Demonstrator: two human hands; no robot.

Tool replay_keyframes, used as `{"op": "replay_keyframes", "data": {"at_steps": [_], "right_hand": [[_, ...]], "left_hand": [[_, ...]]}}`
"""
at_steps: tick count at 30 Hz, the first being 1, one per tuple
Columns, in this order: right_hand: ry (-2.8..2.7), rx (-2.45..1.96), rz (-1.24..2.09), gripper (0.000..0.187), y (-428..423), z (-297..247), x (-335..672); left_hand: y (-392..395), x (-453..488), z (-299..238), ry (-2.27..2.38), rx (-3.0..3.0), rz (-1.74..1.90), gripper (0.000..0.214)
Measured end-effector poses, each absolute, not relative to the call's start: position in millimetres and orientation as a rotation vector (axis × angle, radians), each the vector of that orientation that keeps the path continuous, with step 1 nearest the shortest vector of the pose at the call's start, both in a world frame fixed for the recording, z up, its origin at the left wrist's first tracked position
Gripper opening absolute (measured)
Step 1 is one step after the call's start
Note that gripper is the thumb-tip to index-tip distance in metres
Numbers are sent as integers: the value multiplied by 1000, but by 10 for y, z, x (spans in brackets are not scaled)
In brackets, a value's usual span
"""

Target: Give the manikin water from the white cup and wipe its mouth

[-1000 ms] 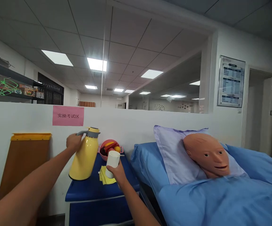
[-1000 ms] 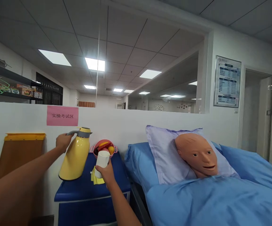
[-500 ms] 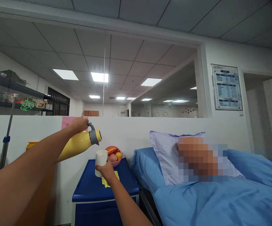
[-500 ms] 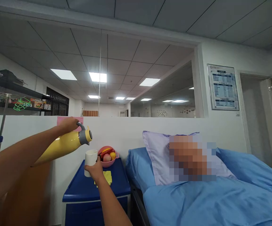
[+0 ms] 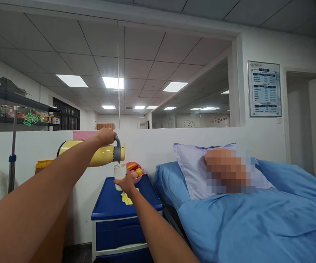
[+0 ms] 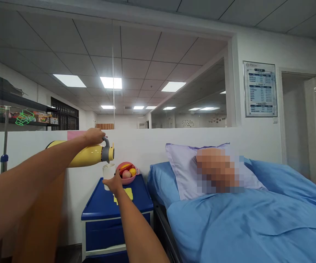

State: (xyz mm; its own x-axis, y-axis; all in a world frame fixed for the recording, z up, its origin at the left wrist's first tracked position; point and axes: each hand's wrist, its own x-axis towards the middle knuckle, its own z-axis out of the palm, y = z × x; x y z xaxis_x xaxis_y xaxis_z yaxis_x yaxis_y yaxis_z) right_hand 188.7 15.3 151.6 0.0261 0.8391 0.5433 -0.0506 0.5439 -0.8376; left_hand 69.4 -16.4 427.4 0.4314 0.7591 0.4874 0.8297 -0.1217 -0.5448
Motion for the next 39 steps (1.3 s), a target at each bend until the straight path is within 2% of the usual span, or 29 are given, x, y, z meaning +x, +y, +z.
{"op": "replay_keyframes", "data": {"at_steps": [19, 27, 39], "right_hand": [[-1417, -892, 804, 33, 67, 1452, 2163], [-1397, -915, 798, 49, 13, 1489, 2230], [-1350, -867, 871, 39, 69, 1415, 2305]], "left_hand": [[56, 1215, 4126, -1135, -1998, 41, 31], [12, 1392, 4115, -1105, -1993, 40, 29], [19, 1446, 4055, -1093, -2016, 85, 29]]}}
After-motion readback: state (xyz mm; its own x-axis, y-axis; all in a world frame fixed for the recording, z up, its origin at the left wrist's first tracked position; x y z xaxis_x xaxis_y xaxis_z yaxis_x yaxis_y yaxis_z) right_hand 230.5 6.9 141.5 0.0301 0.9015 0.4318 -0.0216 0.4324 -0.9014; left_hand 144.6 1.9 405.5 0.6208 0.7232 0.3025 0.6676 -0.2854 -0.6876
